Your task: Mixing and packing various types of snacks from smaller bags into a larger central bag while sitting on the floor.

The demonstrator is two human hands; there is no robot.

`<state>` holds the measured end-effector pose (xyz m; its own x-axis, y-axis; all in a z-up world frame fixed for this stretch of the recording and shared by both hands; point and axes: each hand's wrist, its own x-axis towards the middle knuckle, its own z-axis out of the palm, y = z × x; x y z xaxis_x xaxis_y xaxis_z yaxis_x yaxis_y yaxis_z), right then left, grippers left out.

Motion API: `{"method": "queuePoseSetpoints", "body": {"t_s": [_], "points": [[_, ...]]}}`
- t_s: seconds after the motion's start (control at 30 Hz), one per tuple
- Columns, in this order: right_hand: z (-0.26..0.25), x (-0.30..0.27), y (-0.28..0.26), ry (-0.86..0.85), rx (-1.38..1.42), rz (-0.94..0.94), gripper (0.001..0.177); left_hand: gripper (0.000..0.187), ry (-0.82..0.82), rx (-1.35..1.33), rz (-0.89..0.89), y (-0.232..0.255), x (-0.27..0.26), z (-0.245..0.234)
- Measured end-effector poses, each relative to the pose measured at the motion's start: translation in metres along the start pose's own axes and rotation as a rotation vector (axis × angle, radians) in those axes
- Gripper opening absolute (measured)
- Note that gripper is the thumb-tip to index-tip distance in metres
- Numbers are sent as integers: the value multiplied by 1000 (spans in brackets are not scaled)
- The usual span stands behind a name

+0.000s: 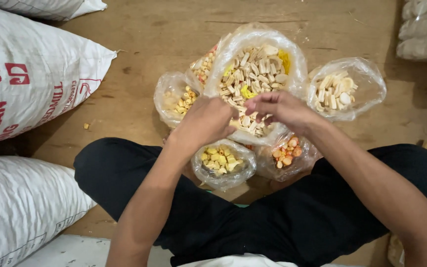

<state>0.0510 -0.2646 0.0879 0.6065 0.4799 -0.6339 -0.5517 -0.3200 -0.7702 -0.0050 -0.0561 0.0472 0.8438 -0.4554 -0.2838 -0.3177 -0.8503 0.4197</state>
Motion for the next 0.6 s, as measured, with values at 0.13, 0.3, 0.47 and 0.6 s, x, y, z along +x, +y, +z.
{"method": "queuePoseSetpoints", "body": {"t_s": [0.13, 0.3, 0.47, 0.6], "points": [[-27, 18, 11, 99, -9, -37, 24, 27, -390, -32, -47, 5, -9, 20], [-48, 61, 52, 117, -384, -117, 24, 42, -561, 47, -154, -1, -3, 63], [-80, 133, 184, 112, -1476, -336, 29, 26, -403, 97, -157, 6, 5, 31], [-54, 121, 191, 158, -1834, -473, 32, 18, -358, 129, -209, -5, 16, 48]]}}
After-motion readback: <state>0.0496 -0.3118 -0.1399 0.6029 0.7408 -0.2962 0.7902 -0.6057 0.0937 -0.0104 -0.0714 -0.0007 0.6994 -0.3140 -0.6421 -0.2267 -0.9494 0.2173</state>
